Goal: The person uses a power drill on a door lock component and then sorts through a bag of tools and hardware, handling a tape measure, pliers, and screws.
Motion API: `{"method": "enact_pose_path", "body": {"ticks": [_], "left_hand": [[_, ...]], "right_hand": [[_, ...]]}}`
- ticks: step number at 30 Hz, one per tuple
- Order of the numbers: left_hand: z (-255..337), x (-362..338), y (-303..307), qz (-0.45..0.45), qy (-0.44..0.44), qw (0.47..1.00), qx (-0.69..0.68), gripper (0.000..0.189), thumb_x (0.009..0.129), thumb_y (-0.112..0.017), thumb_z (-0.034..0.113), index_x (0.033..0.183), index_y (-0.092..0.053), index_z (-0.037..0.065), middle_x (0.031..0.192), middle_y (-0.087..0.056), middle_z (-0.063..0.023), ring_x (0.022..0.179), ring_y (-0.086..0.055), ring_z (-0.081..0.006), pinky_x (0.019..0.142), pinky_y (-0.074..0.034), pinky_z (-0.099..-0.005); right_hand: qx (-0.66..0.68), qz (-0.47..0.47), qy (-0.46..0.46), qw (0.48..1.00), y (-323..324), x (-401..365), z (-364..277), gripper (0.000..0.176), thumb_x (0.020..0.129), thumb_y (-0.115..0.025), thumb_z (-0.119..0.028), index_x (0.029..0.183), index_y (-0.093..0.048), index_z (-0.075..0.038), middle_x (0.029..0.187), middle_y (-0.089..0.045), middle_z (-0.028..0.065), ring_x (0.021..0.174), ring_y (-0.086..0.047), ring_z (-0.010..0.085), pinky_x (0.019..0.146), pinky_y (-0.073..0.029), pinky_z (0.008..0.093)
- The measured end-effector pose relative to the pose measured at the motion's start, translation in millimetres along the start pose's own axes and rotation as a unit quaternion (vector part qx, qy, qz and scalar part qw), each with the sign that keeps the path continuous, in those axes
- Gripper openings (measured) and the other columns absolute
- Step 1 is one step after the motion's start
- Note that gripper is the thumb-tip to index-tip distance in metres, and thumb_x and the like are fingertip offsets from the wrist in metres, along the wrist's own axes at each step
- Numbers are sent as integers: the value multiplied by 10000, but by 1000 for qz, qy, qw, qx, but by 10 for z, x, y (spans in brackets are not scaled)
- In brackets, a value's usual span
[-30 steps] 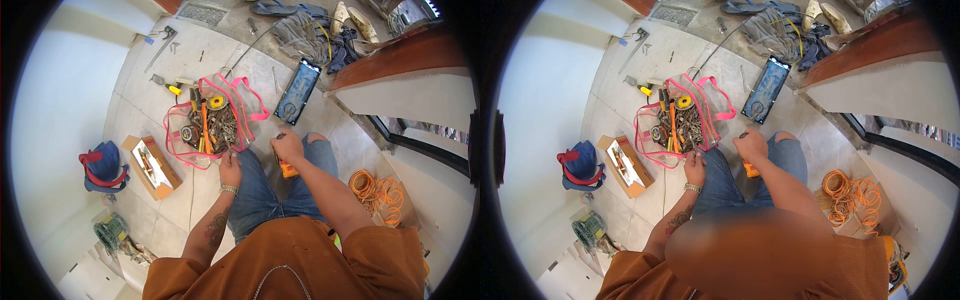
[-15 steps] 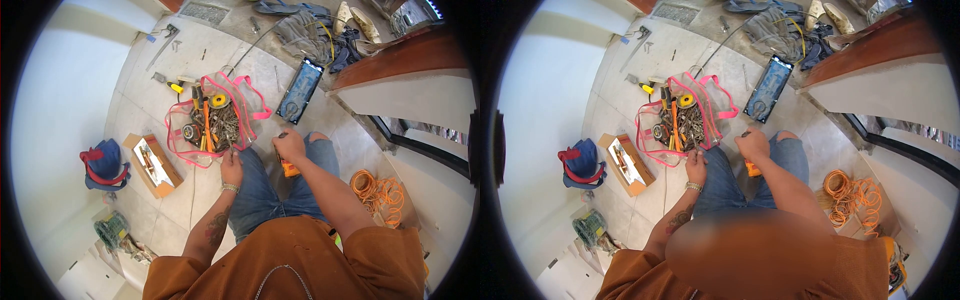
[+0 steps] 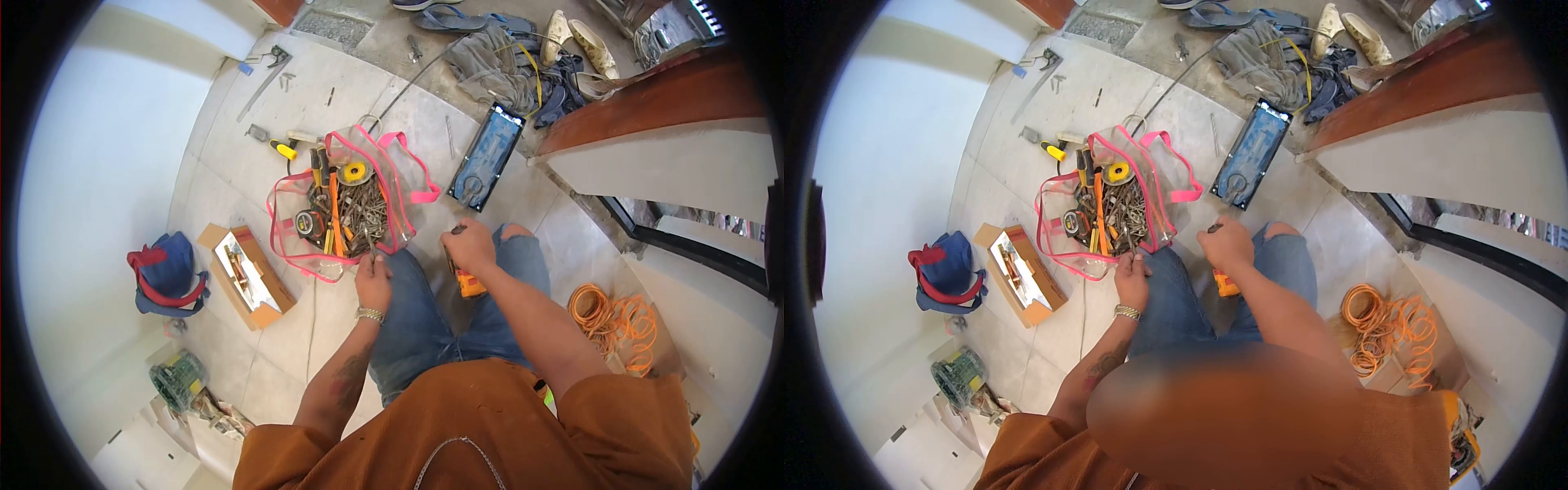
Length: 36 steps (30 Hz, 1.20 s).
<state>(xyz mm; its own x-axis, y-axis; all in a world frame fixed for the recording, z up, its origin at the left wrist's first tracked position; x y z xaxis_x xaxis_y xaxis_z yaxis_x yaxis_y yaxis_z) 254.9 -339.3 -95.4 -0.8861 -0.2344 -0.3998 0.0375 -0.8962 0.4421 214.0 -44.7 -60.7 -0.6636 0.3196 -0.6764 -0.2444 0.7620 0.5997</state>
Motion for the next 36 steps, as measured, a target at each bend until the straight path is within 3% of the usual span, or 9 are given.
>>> {"method": "enact_pose_path", "body": {"ticks": [5, 7, 10, 12, 14, 18, 23, 28, 36], "left_hand": [[-165, 120, 80, -23, 140, 981, -131, 243, 1055, -571, 210, 944, -644, 6, 676, -630, -36, 614, -570, -111, 587, -452, -300], [2, 299, 112, -1, 24, 999, -39, 246, 1054, -574, 202, 934, -660, 5, 672, -625, -35, 598, -556, -100, 568, -441, -290], [1168, 293, -178, -44, -188, 979, 62, 260, 1027, -613, 214, 1053, -706, -27, 895, -736, -157, 821, -706, -278, 744, -531, -386], [1384, 364, -756, -202, -128, 970, 51, 277, 1016, -620, 224, 1129, -709, -13, 1013, -740, -202, 984, -713, -361, 843, -531, -429], [2079, 326, -1173, -237, -216, 945, 70, 274, 1036, -594, 235, 1064, -705, -14, 749, -634, -98, 651, -620, -175, 632, -491, -350], [2496, 425, -1676, -270, -208, 932, 122, 256, 1046, -573, 225, 1046, -708, 8, 756, -658, -69, 639, -603, -130, 610, -480, -313], [2077, 263, -1473, -322, -40, 941, -101, 221, 1057, -555, 190, 1176, -631, 20, 817, -687, -42, 641, -573, -84, 588, -454, -257], [1456, 150, -1088, -285, -41, 957, -43, 198, 1055, -558, 155, 1200, -608, 29, 902, -687, -31, 643, -559, -66, 567, -457, -239], [760, 10, -530, -224, 15, 971, -85, 166, 1063, -541, 140, 1180, -607, 41, 853, -639, -34, 640, -596, -81, 512, -444, -222]], "right_hand": [[6, -3, 10, 1000, -44, 45, 33, 424, 761, -698, -358, 1066, -736, -66, 1110, -742, 206, 1059, -697, 405, 913, -549, 481], [8, -7, -4, 1000, -34, 35, 34, 415, 762, -700, -355, 1060, -735, -68, 1096, -744, 205, 1047, -701, 401, 905, -552, 478], [7, -10, -5, 1000, -33, 26, 19, 396, 761, -700, -334, 1057, -734, -73, 1076, -747, 201, 1035, -703, 400, 892, -554, 479], [13, -21, -10, 1000, -24, 1, 10, 405, 771, -709, -353, 1067, -734, -77, 1075, -750, 197, 1037, -704, 394, 894, -555, 475], [20, -28, -15, 999, -55, 0, 51, 415, 781, -718, -371, 1077, -735, -82, 1075, -752, 192, 1039, -706, 388, 897, -556, 471], [50, 14, 36, 998, -52, -12, 31, 461, 812, -744, -435, 1098, -735, -73, 1092, -753, 193, 1053, -712, 373, 912, -555, 470], [37, 66, 95, 993, -175, 155, 132, 472, 820, -754, -439, 1103, -734, -61, 1100, -749, 201, 1062, -713, 374, 909, -556, 477], [-3, -52, -37, 998, 8, -39, -29, 520, 796, -747, -449, 1163, -738, -80, 1138, -744, 203, 1075, -710, 377, 916, -565, 462], [24, -28, -28, 999, 11, -44, 15, 497, 775, -706, -364, 1181, -737, -79, 1182, -736, 194, 1121, -693, 373, 956, -551, 458]]}}
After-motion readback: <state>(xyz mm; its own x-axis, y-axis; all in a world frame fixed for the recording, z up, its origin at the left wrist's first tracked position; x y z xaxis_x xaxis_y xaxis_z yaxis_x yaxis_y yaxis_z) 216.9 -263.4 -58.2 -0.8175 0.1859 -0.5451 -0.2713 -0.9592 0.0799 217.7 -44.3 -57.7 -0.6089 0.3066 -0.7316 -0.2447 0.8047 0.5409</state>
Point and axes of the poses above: each hand's wrist, its own x-axis towards the middle knuckle, its own y-axis out of the back of the hand, z = x × y, the point moved 10 cm from there along x, towards the middle knuckle
